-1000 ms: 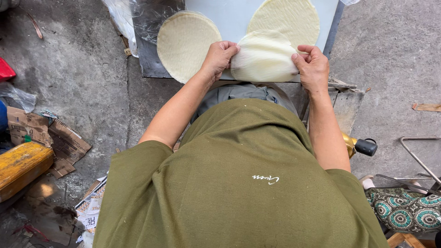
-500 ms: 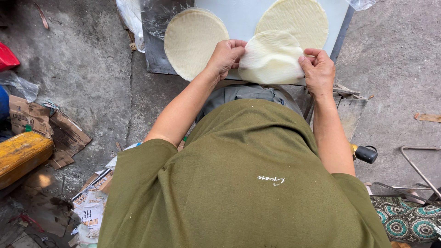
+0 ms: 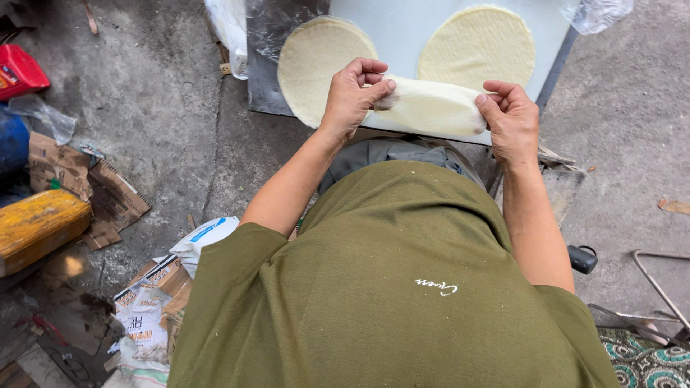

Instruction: The person separates thin dough wrappers from a stack by hand. They lift individual sheets from a stack on a plastic-covered board, pull them apart, and stack them.

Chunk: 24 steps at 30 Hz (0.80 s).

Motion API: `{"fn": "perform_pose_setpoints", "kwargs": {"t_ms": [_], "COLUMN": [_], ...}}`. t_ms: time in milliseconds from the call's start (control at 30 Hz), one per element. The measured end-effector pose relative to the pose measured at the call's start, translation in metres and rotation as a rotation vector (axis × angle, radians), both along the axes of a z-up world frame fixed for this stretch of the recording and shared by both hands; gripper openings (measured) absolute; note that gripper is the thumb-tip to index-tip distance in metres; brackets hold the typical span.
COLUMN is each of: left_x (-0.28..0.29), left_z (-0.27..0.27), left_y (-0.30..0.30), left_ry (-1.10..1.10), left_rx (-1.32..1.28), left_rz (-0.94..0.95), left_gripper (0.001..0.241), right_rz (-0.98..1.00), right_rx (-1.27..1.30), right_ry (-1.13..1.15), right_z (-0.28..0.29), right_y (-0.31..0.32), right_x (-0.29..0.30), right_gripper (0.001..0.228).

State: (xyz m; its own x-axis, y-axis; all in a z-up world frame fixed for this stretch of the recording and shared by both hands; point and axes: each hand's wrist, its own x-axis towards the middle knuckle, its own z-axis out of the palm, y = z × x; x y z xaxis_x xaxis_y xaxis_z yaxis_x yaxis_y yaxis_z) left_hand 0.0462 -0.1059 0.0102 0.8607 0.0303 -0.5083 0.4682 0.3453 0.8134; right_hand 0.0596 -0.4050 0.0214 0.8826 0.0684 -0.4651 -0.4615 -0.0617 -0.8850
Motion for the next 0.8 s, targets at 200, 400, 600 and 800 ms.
{"fn": "perform_pose_setpoints", "kwargs": {"t_ms": [200, 400, 600, 800], "left_x": [-0.025, -0.053, -0.077, -0.094], "left_z": [0.037, 0.072, 0.101, 0.124], "left_y": [0.038, 0.062, 0.079, 0.097], "left_ry": [-0.001, -0.081, -0.081, -0.286], "left_rx": [-0.204, -0.122, -0.131, 0.066], "left_rz": [0.101, 0.16, 0.242, 0.143], "left_gripper": [0.036, 0.037, 0.036, 0.028], "right_rz": [0.053, 0.116, 0.191, 0.299], "right_rx": [0.126, 0.167, 0.236, 0.507], "right_ry": [0.028, 0.078, 0.09, 0.291], "right_z": [0.013, 0.028, 0.039, 0.059], "right_y": [0.025, 0.048, 0.069, 0.097], "right_x": [0.007, 0.009, 0.013, 0.025], "right_gripper": [0.026, 0.027, 0.027, 0.05]}}
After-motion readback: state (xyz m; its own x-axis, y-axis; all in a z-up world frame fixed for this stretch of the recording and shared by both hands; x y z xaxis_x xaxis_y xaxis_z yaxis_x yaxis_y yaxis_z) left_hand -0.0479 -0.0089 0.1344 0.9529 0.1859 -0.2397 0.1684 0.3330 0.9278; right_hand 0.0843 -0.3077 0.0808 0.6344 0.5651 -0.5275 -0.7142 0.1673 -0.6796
